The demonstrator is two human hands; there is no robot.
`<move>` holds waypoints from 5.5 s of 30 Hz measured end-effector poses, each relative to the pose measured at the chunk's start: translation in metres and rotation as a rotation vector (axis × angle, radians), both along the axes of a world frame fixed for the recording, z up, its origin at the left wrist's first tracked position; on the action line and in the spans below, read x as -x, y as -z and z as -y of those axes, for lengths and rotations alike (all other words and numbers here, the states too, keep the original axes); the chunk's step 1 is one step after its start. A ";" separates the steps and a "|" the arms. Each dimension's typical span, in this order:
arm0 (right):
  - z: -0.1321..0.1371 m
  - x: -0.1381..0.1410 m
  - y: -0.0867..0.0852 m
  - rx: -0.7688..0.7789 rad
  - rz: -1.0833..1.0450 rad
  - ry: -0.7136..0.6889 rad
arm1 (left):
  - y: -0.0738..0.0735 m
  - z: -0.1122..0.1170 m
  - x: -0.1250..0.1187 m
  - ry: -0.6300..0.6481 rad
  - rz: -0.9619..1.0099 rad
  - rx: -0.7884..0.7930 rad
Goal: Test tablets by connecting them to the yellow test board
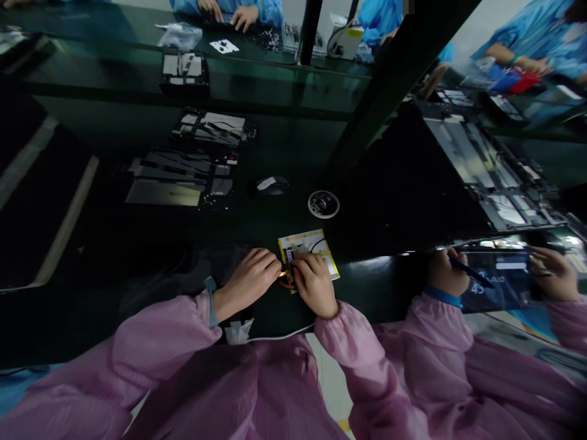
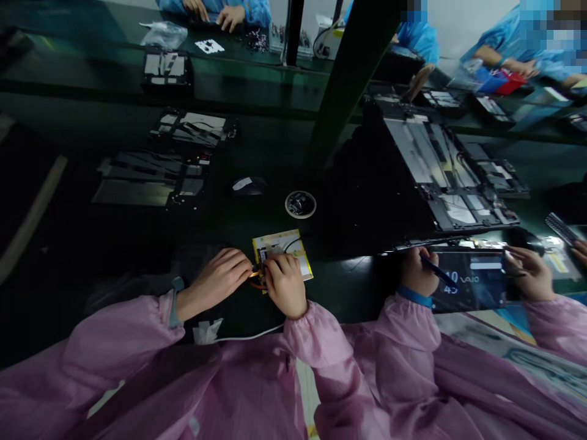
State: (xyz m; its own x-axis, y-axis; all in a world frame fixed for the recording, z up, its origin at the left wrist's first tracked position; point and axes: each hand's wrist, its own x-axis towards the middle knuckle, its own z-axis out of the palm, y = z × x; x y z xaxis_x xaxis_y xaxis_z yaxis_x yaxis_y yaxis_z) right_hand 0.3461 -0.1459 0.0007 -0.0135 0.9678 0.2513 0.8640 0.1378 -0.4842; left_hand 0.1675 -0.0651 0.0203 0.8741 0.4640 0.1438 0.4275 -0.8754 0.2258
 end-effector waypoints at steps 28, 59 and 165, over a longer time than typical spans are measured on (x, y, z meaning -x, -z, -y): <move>0.003 -0.006 -0.006 -0.013 -0.054 -0.082 | 0.004 0.001 -0.005 -0.014 0.029 0.052; 0.055 -0.043 -0.041 0.008 0.002 0.091 | 0.001 0.049 0.018 -0.134 0.091 -0.017; 0.012 0.026 -0.045 -0.028 -0.103 -0.281 | -0.025 0.044 0.030 -0.235 0.402 0.373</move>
